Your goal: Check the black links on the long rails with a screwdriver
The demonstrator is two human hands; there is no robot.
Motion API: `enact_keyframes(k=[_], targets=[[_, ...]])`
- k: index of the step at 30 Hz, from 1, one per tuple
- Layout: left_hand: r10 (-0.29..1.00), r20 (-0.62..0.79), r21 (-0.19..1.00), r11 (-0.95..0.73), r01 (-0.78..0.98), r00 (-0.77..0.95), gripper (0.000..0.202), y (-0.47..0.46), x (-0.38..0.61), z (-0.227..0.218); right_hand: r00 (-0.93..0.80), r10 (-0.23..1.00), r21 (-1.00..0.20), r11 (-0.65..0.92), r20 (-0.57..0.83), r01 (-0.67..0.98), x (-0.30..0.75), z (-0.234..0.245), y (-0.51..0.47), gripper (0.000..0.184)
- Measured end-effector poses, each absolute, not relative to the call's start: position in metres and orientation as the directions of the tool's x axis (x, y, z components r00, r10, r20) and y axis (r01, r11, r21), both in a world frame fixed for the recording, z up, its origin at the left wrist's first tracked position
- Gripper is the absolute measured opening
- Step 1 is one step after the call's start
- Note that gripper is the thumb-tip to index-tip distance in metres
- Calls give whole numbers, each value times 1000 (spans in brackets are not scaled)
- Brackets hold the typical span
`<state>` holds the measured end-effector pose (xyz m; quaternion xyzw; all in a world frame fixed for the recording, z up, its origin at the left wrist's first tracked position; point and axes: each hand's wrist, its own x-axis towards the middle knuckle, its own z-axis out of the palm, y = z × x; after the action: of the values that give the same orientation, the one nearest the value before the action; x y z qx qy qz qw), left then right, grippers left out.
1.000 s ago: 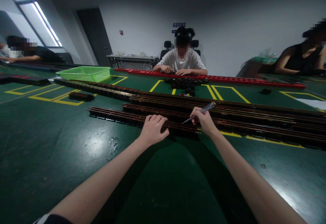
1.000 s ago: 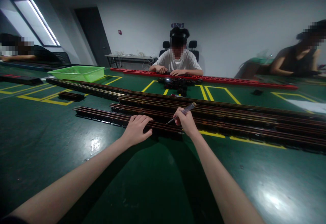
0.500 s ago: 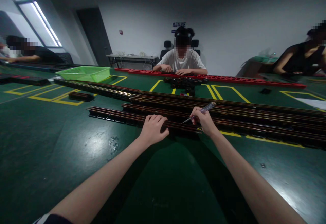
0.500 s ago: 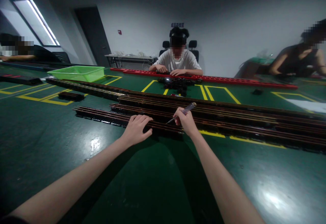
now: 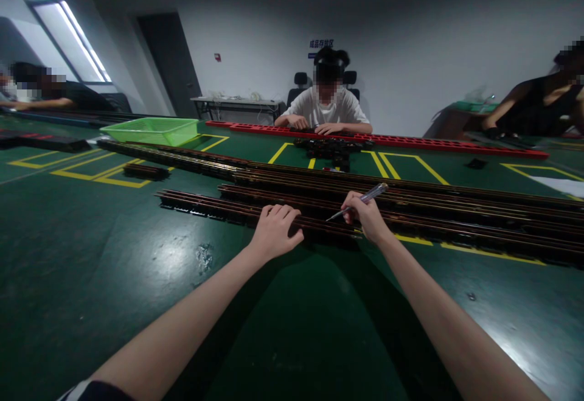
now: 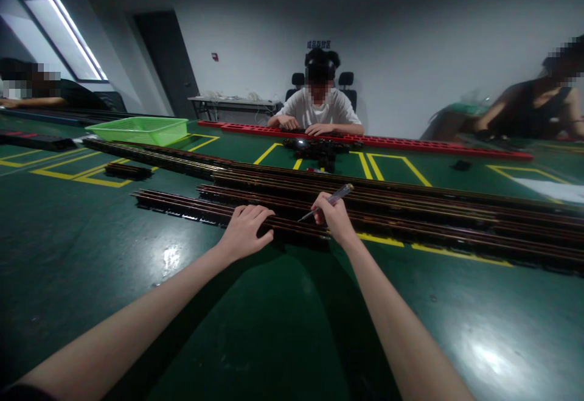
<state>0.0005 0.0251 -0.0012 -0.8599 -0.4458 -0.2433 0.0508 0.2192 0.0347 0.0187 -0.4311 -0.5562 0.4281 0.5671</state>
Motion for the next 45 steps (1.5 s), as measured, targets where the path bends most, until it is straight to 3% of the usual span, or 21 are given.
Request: enact_keyframes(k=[45], targets=[[703,513,52,-598,800,492,35,28,-1,-7,22,970,-970,244,243,-17,219,18,35,15]])
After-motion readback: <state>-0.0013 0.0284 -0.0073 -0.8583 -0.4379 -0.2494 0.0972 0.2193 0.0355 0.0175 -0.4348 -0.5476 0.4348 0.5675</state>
